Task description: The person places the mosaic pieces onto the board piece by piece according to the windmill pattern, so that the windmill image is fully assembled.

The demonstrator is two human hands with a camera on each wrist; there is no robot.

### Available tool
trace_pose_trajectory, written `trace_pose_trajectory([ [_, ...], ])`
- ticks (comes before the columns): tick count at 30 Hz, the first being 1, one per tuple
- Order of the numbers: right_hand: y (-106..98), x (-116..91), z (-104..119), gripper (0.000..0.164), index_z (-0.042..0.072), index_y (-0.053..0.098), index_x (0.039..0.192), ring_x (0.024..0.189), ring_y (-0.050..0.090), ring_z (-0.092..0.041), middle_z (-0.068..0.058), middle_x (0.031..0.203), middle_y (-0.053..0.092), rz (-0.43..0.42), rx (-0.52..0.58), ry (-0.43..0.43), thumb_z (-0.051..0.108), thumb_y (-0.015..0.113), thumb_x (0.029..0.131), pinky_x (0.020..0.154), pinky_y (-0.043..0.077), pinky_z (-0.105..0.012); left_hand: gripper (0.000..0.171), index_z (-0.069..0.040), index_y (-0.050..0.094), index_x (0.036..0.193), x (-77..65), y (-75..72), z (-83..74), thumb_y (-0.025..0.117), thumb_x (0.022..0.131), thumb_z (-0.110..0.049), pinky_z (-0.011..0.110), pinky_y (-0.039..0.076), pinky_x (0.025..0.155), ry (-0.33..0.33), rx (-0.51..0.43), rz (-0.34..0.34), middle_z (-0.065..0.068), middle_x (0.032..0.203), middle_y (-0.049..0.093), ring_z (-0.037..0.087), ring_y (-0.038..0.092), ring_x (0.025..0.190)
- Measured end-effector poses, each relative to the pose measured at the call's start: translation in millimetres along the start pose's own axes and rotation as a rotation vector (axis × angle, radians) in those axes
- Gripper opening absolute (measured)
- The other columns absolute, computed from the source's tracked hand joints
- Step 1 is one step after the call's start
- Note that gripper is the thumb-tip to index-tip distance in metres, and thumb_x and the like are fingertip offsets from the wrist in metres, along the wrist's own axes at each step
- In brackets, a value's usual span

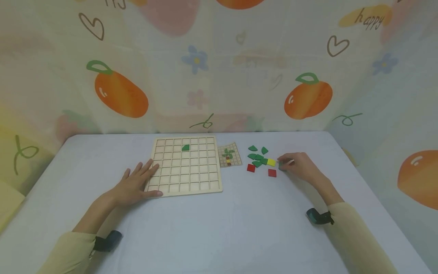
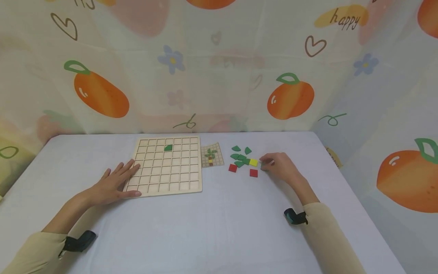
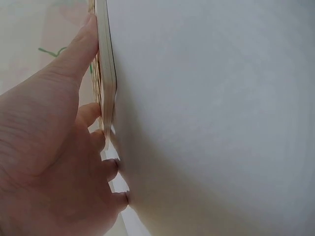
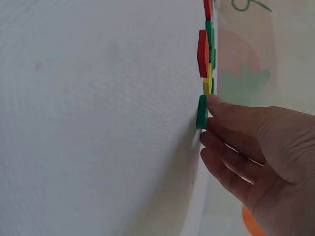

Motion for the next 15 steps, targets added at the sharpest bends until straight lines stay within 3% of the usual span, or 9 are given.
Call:
trace_pose_trajectory([
  [8,1.3,-1.2,-6.3,0.030,0.002,0.072,0.113,0.098,0.065,-0.031,-0.015,0.110,0.070,-0.044,0.006,0.011,0.003,0.077,0.083,0.086,0.055,-0.046,0.102,-0.004,0.022,0.155,-1.0,-0.4,-1.7,0.068,0.082,-0.059,0.070,-0.006,0.109,0.005,-0.015,-0.001,0.023,0.162,0.007,0.052,-0.001,0.144],
  [15,1.1,-3.9,-4.3,0.031,0.001,0.071,0.112,0.099,0.065,-0.034,-0.017,0.112,0.069,-0.052,0.020,-0.009,0.001,0.077,0.081,0.087,0.055,-0.048,0.099,-0.004,0.025,0.154,-0.6,-0.7,-1.1,0.070,0.083,-0.055,0.071,-0.006,0.108,0.037,-0.026,-0.041,0.024,0.161,0.010,0.053,0.001,0.144],
])
Point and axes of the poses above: each hand's wrist, its own x-axis towards the middle knuckle, its own y-axis out of the palm, z = x × y, the point moved 9 cm from there along x, towards the middle knuckle
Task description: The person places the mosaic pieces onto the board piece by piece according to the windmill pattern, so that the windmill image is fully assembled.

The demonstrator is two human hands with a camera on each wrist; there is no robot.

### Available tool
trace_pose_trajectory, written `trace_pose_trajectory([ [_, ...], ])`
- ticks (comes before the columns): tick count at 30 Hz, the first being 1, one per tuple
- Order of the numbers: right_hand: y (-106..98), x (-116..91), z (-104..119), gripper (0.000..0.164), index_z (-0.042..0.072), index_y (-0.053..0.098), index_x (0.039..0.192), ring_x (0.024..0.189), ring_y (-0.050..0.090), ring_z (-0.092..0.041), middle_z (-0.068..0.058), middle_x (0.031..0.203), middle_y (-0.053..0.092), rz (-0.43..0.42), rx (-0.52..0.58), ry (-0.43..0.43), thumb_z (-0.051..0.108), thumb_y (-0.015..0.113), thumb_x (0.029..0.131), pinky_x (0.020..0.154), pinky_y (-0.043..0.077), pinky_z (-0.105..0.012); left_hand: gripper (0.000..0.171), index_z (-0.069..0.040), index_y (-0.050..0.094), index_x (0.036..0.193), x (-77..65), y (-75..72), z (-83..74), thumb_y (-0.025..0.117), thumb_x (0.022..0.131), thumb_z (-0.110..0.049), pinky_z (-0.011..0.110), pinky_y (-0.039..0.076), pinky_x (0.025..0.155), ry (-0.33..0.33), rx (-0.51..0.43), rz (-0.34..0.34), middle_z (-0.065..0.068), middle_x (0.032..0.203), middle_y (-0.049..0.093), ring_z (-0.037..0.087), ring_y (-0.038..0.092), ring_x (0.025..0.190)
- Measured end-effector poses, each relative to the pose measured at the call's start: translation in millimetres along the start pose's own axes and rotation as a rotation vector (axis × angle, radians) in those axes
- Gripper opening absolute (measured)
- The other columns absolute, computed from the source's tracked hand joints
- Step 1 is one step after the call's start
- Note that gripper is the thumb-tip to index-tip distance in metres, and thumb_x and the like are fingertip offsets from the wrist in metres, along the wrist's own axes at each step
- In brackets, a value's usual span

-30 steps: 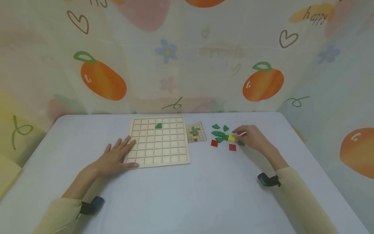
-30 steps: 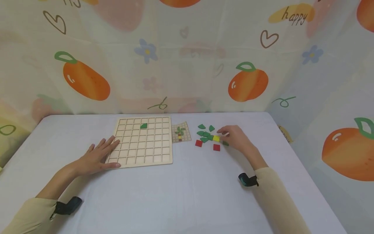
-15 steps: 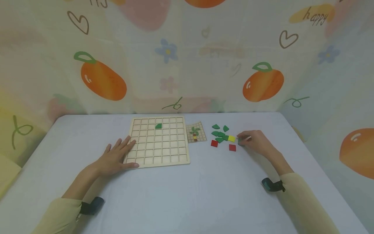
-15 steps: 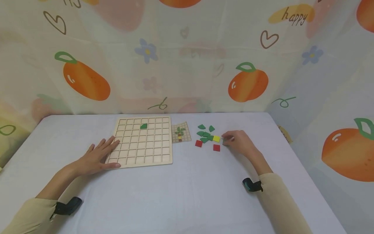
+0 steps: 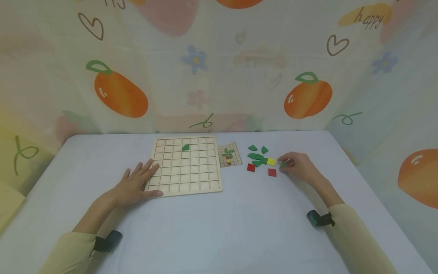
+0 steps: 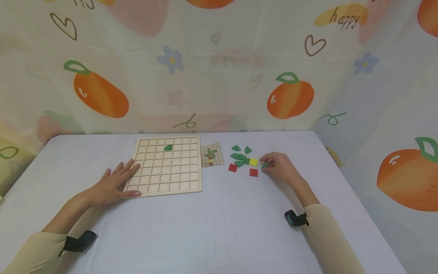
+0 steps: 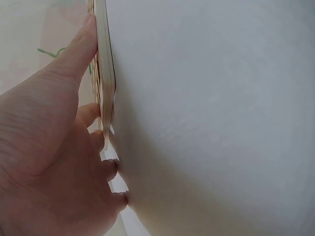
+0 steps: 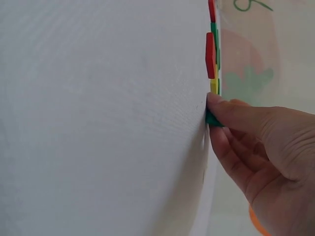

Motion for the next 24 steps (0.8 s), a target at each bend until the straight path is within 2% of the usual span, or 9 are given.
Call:
trace_pose_trajectory([
  [6,1.8,-3.4,0.3,0.032,0.003,0.070,0.114,0.101,0.064,-0.032,-0.017,0.113,0.069,0.021,0.001,0.011,0.004,0.077,0.083,0.089,0.053,-0.048,0.100,-0.004,0.023,0.155,0.4,0.3,0.2,0.068,0.083,-0.058,0.071,-0.006,0.109,-0.015,0.012,0.022,0.024,0.162,0.008,0.053,0.000,0.144],
  [14,-7.9,-2.0,3.7,0.026,0.005,0.070,0.113,0.099,0.065,-0.034,-0.015,0.109,0.068,0.004,0.036,0.017,0.003,0.072,0.088,0.086,0.055,-0.047,0.101,-0.004,0.023,0.155,0.2,1.0,2.0,0.068,0.083,-0.059,0.071,-0.006,0.109,-0.034,0.023,0.030,0.023,0.162,0.007,0.052,0.000,0.145],
  [24,-10.9,7.3,19.8,0.028,0.002,0.069,0.116,0.099,0.065,-0.031,-0.015,0.109,0.070,0.008,0.024,-0.033,0.002,0.072,0.087,0.085,0.056,-0.045,0.100,-0.003,0.025,0.154,0.9,0.7,0.3,0.069,0.083,-0.057,0.072,-0.004,0.108,-0.028,0.030,0.023,0.025,0.161,0.009,0.053,0.002,0.144],
])
Point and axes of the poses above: each hand's wrist, its own x-axis towards the middle knuckle, its own y-axis out of the palm, z = x × y, the point moved 9 cm from there along x, towards the middle knuckle
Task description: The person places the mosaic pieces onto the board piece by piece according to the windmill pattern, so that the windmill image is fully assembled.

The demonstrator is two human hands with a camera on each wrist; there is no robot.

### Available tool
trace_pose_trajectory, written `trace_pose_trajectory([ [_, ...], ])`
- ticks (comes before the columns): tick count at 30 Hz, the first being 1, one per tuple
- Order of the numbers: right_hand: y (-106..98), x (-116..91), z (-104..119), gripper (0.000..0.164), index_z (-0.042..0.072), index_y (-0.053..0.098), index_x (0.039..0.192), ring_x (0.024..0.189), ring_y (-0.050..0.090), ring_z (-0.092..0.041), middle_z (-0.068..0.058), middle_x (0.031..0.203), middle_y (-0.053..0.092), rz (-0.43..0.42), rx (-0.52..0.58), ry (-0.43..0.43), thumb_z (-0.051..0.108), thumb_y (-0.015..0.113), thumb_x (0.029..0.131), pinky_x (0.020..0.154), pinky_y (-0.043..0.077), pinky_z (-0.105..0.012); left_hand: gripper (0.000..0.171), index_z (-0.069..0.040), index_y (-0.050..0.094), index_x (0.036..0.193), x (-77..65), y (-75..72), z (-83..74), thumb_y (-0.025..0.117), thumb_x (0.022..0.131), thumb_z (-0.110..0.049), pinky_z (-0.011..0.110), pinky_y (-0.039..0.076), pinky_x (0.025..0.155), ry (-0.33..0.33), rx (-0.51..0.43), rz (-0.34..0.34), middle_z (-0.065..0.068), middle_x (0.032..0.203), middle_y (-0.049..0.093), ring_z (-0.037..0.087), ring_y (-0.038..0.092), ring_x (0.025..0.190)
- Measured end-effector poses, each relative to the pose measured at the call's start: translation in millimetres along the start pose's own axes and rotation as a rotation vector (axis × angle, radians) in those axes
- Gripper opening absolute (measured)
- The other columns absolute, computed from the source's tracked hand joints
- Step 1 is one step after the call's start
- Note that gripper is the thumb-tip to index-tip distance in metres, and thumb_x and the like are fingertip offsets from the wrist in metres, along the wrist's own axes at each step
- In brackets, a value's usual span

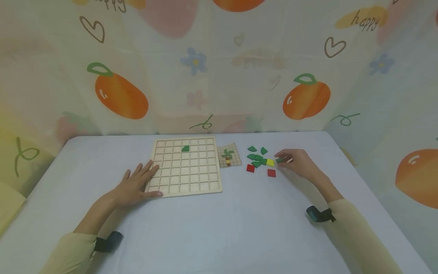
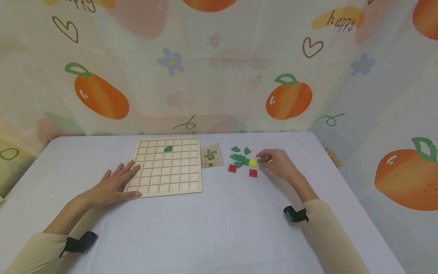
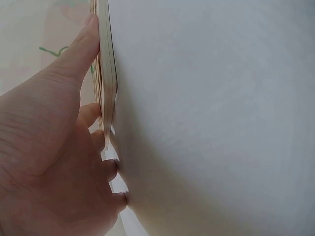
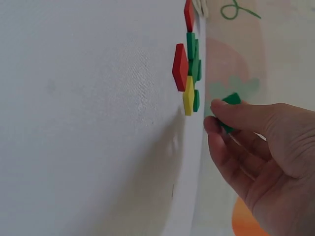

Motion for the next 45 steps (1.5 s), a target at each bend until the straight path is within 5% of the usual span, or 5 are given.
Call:
trace_pose_trajectory([
  [9,6.3,14.1,7.4,0.021,0.001,0.072,0.109,0.102,0.065,-0.031,-0.014,0.107,0.071,0.017,0.014,0.016,0.003,0.070,0.089,0.089,0.055,-0.046,0.100,-0.004,0.024,0.154,-1.1,0.9,1.4,0.068,0.083,-0.058,0.071,-0.005,0.109,-0.010,-0.007,0.004,0.024,0.161,0.008,0.052,0.001,0.144],
  [45,32.1,51.2,76.1,0.023,0.001,0.071,0.112,0.095,0.067,-0.026,-0.011,0.108,0.071,0.055,0.090,-0.142,0.005,0.071,0.089,0.085,0.057,-0.038,0.102,-0.005,0.024,0.155,0.0,1.7,3.6,0.067,0.082,-0.062,0.070,-0.007,0.109,-0.012,-0.001,0.003,0.022,0.162,0.007,0.051,-0.001,0.145],
])
Point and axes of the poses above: each hand's wrist, its own x-axis towards the middle knuckle, its own y-axis out of the palm, z = x × y, the point moved 9 cm from there along x, towards the middle knuckle
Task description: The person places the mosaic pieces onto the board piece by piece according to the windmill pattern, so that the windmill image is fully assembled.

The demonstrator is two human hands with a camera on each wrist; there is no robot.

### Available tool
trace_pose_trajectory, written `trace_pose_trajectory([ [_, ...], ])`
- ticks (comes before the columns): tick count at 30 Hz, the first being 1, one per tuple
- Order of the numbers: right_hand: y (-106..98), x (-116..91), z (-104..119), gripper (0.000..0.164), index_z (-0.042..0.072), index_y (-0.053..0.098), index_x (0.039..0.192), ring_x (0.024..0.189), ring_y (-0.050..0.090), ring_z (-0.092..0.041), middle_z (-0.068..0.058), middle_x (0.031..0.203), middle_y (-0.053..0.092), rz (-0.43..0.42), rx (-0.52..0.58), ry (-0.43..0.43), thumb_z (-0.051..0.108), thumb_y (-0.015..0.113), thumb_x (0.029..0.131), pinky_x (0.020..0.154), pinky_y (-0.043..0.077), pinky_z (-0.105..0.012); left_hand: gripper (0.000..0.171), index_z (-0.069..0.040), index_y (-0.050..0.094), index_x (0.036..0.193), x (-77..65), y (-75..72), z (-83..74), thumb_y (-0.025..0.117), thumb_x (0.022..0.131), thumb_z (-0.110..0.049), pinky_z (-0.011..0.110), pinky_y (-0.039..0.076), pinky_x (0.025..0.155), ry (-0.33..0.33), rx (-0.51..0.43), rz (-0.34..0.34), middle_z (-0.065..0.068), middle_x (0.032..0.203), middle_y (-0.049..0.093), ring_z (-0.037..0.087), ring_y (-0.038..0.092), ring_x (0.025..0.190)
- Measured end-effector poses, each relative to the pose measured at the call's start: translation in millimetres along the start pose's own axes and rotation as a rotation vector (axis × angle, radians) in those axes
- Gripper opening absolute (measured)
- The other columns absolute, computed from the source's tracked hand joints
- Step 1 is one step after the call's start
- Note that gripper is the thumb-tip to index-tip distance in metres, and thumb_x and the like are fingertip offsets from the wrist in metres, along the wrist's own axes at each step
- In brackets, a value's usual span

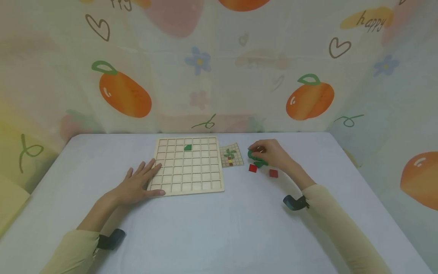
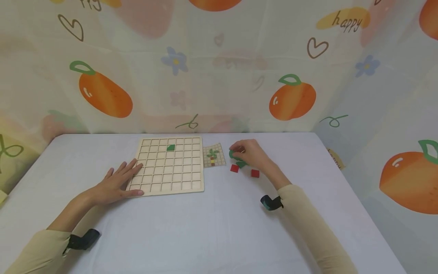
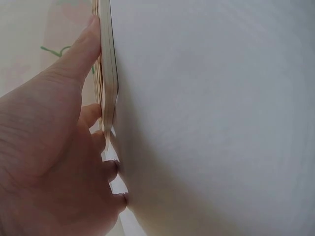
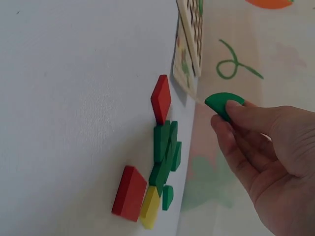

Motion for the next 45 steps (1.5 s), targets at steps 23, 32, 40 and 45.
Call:
trace_pose_trajectory([
  [23,24.4,30.2,37.4,0.020,0.002,0.073,0.108,0.095,0.068,-0.022,-0.009,0.107,0.073,0.023,0.020,-0.079,0.005,0.072,0.088,0.086,0.056,-0.035,0.101,-0.004,0.025,0.154,1.2,-0.5,-2.0,0.068,0.082,-0.060,0.071,-0.005,0.109,-0.003,0.013,-0.006,0.023,0.162,0.009,0.051,0.000,0.145],
  [32,35.0,47.1,50.2,0.019,0.003,0.073,0.108,0.094,0.067,-0.020,-0.008,0.105,0.072,0.029,0.043,-0.105,0.008,0.071,0.090,0.084,0.055,-0.032,0.103,-0.004,0.024,0.155,0.9,0.7,-0.3,0.067,0.082,-0.062,0.071,-0.005,0.109,-0.003,0.018,-0.003,0.023,0.162,0.008,0.051,0.000,0.145],
  [40,50.0,59.7,58.2,0.021,0.004,0.073,0.111,0.094,0.067,-0.019,-0.007,0.106,0.072,0.064,0.070,-0.082,0.009,0.071,0.090,0.082,0.055,-0.030,0.101,-0.004,0.025,0.154,-0.3,-2.2,-3.9,0.068,0.082,-0.061,0.071,-0.005,0.109,-0.001,0.005,-0.003,0.023,0.162,0.009,0.051,0.001,0.145],
  [45,62.9,67.8,61.0,0.021,0.003,0.073,0.111,0.094,0.067,-0.019,-0.008,0.106,0.073,0.085,0.079,-0.097,0.009,0.070,0.091,0.079,0.055,-0.028,0.102,-0.004,0.025,0.155,0.2,-1.0,-2.5,0.068,0.082,-0.061,0.070,-0.005,0.109,-0.005,0.006,0.001,0.022,0.162,0.008,0.051,0.000,0.145],
])
Point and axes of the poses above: each hand's wrist, its own x-axis towards the middle knuckle, its own y-axis out of the palm, z = x × y, the point moved 9 cm from there along x, towards the middle knuckle
